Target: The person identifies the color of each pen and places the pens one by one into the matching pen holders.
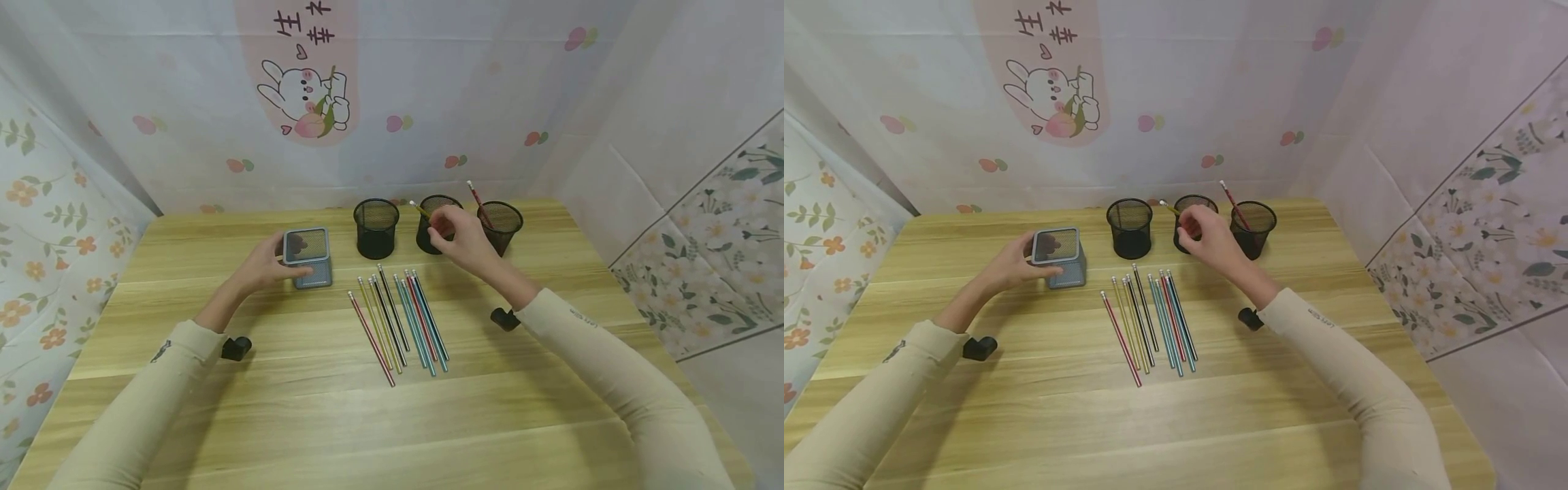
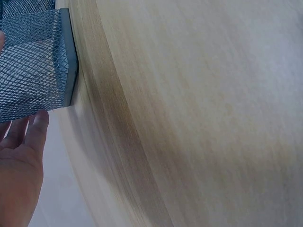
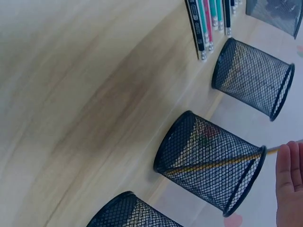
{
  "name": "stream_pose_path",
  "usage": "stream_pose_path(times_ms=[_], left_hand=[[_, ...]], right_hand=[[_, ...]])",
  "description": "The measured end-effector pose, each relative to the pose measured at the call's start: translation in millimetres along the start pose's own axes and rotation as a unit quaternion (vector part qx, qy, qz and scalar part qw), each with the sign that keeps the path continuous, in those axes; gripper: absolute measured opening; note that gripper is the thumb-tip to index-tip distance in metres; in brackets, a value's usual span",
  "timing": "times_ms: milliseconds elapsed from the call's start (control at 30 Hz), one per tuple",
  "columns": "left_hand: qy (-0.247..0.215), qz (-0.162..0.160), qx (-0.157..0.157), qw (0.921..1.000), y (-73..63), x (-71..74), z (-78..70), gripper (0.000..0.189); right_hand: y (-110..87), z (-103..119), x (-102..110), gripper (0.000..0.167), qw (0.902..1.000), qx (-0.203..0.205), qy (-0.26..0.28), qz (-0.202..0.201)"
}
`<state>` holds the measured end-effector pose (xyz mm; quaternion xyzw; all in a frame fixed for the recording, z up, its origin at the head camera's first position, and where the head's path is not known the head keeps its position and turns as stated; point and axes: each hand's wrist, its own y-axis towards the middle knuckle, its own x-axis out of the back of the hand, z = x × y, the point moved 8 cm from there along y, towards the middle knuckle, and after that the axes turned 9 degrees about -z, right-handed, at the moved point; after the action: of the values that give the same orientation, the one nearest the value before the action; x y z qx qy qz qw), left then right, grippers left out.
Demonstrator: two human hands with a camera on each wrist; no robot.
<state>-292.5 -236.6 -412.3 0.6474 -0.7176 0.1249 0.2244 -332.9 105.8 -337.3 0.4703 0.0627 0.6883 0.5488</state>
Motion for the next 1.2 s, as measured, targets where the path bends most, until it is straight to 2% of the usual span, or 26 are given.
stream_pose_path(times_ms=[333,467,633,733,1000,1200], left_hand=[[0.001,0.0,-0.001,1.0,-0.7,0.6,-1.0,0.069],[0.0,-0.001,-0.002,1.0,-0.3,1.2,-0.9,0.067],[0.011,-0.004,-0.007,0.9999,0.5,2.3,1.4,0.065],[0.01,-0.004,-0.004,0.9999,0.7,2.3,1.7,0.064],[0.001,-0.004,-0.002,1.0,0.9,2.3,1.3,0.068],[0.014,-0.004,-0.003,0.9999,0.6,1.4,1.4,0.067]], right_hand=[[-13.7,-4.3,-14.7,0.011,0.9991,-0.013,-0.006,0.04],[-20.7,-9.4,-24.6,0.011,0.9965,-0.043,-0.011,0.071],[-33.0,-17.1,-39.5,0.009,0.9852,-0.109,-0.031,0.129],[-40.7,-18.0,-46.2,0.01,0.9768,-0.134,-0.046,0.16],[-56.2,-19.1,-58.6,0.01,0.9601,-0.16,-0.072,0.217],[-63.4,-21.2,-64.0,0.011,0.9532,-0.166,-0.095,0.234]])
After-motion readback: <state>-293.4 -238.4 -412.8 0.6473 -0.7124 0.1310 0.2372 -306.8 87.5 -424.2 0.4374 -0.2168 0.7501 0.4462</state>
